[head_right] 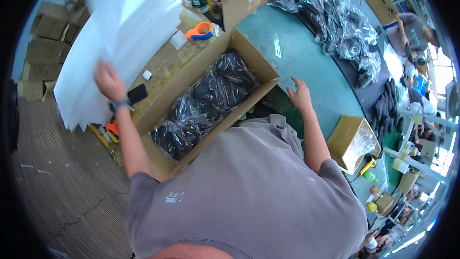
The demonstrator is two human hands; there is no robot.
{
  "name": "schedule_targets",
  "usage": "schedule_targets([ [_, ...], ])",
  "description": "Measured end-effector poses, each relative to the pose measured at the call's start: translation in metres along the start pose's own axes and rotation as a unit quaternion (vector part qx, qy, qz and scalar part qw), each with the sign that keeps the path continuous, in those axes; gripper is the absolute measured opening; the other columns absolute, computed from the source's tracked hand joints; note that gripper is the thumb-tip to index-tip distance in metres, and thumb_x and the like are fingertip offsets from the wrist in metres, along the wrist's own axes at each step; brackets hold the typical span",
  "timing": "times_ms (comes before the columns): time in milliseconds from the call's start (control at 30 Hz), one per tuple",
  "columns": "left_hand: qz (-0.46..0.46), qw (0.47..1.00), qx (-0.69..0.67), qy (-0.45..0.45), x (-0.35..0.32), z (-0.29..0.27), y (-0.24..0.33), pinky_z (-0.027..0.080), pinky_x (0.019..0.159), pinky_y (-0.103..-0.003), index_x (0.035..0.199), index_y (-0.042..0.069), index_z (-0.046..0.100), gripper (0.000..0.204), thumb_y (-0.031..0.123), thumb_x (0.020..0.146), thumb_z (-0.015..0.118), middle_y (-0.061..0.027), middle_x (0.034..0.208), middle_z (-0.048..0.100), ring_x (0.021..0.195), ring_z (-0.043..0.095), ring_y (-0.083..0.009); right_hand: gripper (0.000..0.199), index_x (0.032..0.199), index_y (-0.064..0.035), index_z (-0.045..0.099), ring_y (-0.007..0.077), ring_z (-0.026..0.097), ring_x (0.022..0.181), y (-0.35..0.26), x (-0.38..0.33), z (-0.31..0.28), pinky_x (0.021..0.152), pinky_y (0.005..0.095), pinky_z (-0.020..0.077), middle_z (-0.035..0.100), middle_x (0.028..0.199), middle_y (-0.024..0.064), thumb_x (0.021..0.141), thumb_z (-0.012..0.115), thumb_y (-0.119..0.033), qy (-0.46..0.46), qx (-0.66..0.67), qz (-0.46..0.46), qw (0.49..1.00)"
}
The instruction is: Packing products into cardboard boxes and sealing them using a tape dispenser.
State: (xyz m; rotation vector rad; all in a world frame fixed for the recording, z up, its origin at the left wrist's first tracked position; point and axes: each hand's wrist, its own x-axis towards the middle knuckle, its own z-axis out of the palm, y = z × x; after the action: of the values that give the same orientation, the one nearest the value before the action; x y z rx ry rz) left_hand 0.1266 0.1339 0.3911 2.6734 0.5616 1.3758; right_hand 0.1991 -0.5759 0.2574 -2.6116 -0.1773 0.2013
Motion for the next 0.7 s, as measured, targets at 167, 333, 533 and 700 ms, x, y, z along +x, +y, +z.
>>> schedule_targets([
  [167, 0.091, 0.929, 0.067, -0.353, -0.383, -0.002, 0.052, 0.056, 0.105, -0.061, 0.146, 0.002, 0.069, 0.061, 0.04, 0.099, 0.072, -0.0304, 0.136, 0.074, 0.128, 0.069, -0.0518, 0.054, 0.143, -0.0016, 0.07, 0.0398, 0.078, 0.113, 0.071, 0.084, 0.014, 0.099, 0.0484, 0.0619, 0.076, 0.134, 0.0236, 0.098, 0.08, -0.028, -0.046, 0.046, 0.0, 0.998],
  [333, -0.024, 0.918, -0.05, -0.394, -0.425, 0.087, 0.15, 0.057, 0.104, -0.06, 0.146, 0.003, 0.069, 0.058, 0.038, 0.1, 0.071, -0.0283, 0.135, 0.075, 0.126, 0.07, -0.0503, 0.057, 0.142, -0.0016, 0.071, 0.0401, 0.078, 0.113, 0.2, 0.21, 0.004, 0.098, 0.0492, 0.0622, 0.077, 0.131, 0.0237, 0.095, 0.083, -0.032, -0.021, 0.015, 0.018, 1.0],
  [533, -0.22, 0.877, -0.127, -0.407, -0.465, 0.044, 0.221, 0.059, 0.102, -0.058, 0.147, 0.004, 0.069, 0.054, 0.035, 0.102, 0.069, -0.0251, 0.133, 0.078, 0.122, 0.073, -0.0482, 0.047, 0.114, 0.005, 0.079, 0.0481, 0.077, 0.104, 0.351, 0.421, -0.042, 0.093, 0.057, 0.0609, 0.078, 0.108, 0.0306, 0.094, 0.079, -0.037, 0.128, -0.182, 0.002, 0.975],
  [700, -0.418, 0.87, -0.074, -0.252, -0.48, 0.002, 0.284, 0.06, 0.101, -0.056, 0.147, 0.005, 0.069, 0.051, 0.033, 0.104, 0.068, -0.0224, 0.131, 0.079, 0.12, 0.075, -0.0463, 0.081, 0.112, 0.0047, 0.084, 0.0481, 0.079, 0.11, 0.386, 0.59, -0.045, 0.094, 0.0582, 0.063, 0.081, 0.116, 0.0295, 0.097, 0.066, -0.072, -0.042, -0.313, -0.022, 0.949],
])
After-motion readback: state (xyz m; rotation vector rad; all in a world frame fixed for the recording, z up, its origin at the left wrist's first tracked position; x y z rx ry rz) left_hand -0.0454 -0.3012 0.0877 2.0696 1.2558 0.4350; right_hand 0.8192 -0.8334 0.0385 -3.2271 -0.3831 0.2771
